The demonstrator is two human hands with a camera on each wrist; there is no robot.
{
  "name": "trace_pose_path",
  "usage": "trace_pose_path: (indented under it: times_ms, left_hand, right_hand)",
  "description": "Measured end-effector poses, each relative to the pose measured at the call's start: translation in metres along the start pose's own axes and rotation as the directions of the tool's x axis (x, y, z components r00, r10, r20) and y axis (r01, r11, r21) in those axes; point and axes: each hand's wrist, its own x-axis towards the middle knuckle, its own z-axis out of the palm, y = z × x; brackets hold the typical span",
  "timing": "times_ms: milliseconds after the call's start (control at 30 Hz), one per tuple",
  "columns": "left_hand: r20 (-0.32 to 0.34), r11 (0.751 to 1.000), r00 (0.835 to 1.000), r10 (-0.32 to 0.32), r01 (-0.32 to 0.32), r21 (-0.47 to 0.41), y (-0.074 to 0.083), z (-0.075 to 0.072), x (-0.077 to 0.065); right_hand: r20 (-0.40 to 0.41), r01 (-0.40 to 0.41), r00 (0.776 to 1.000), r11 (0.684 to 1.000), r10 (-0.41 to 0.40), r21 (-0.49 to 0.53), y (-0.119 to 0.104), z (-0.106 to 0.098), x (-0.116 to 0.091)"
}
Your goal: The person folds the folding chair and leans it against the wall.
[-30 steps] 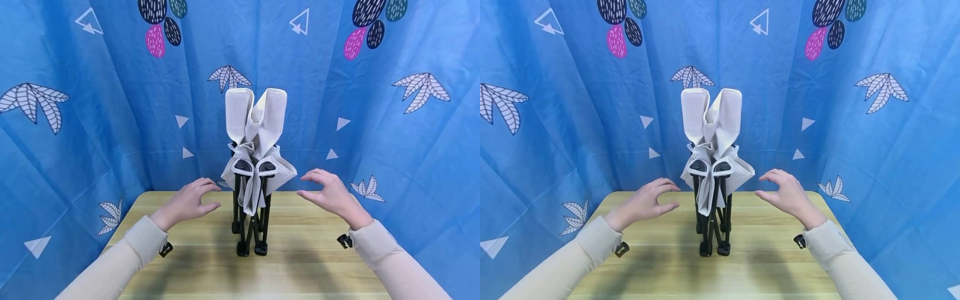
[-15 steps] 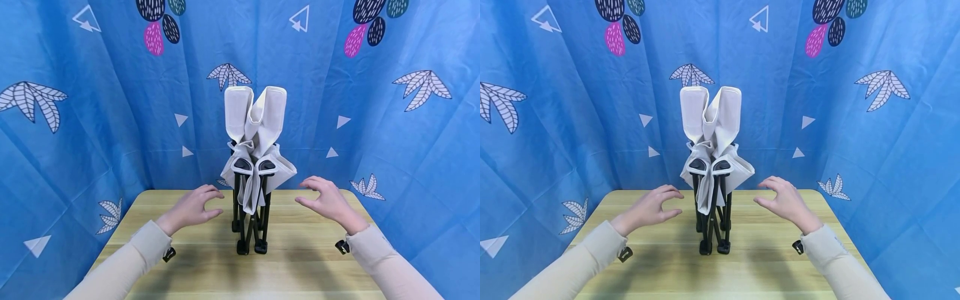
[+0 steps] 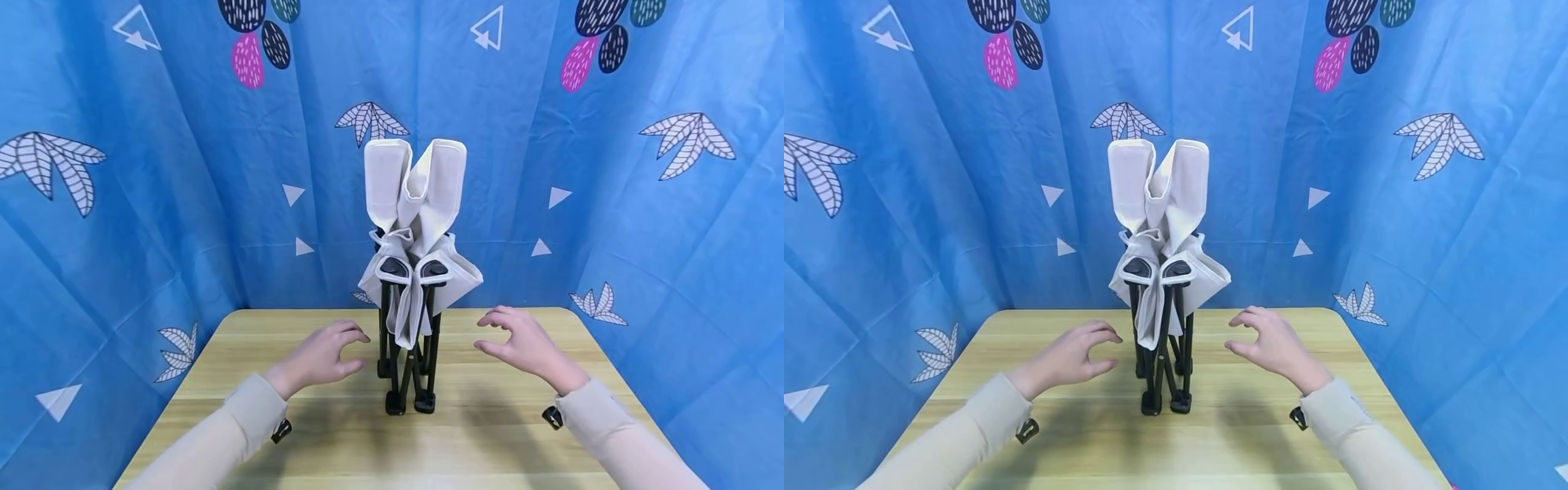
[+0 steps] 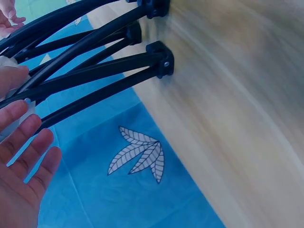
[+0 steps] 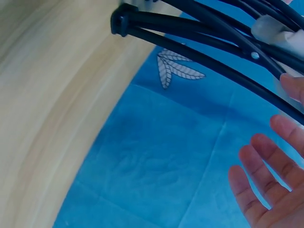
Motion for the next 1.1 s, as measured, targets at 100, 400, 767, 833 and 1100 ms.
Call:
trace_pose_path:
  times_ms: [100,400,767,833,1100]
  left_hand:
    - [0.014,1.000,1.000,-0.014,0.015,-0.014,0.001,0.005,-0.002]
    - [0.043,0.999,0.999,-0.030,0.030,-0.013,0.001,0.018,-0.006]
    - [0.057,1.000,0.998,-0.001,0.000,0.013,0.000,0.039,-0.016]
    - [0.051,1.000,0.999,0.002,-0.002,0.006,0.000,0.042,-0.016]
    - [0.045,1.000,0.999,0.013,-0.013,-0.005,0.002,0.049,-0.019]
  right_hand:
    - [0.016,-0.001,1.000,1.000,0.001,0.011,-0.001,0.005,-0.002]
    - [0.059,-0.028,0.998,1.000,0.027,0.010,-0.005,0.019,-0.008]
    - [0.121,-0.054,0.991,0.999,0.054,0.004,-0.006,0.037,-0.019]
    - [0.125,-0.056,0.991,0.998,0.054,0.008,-0.007,0.039,-0.020]
    - [0.128,-0.035,0.991,0.999,0.032,0.019,-0.006,0.047,-0.026]
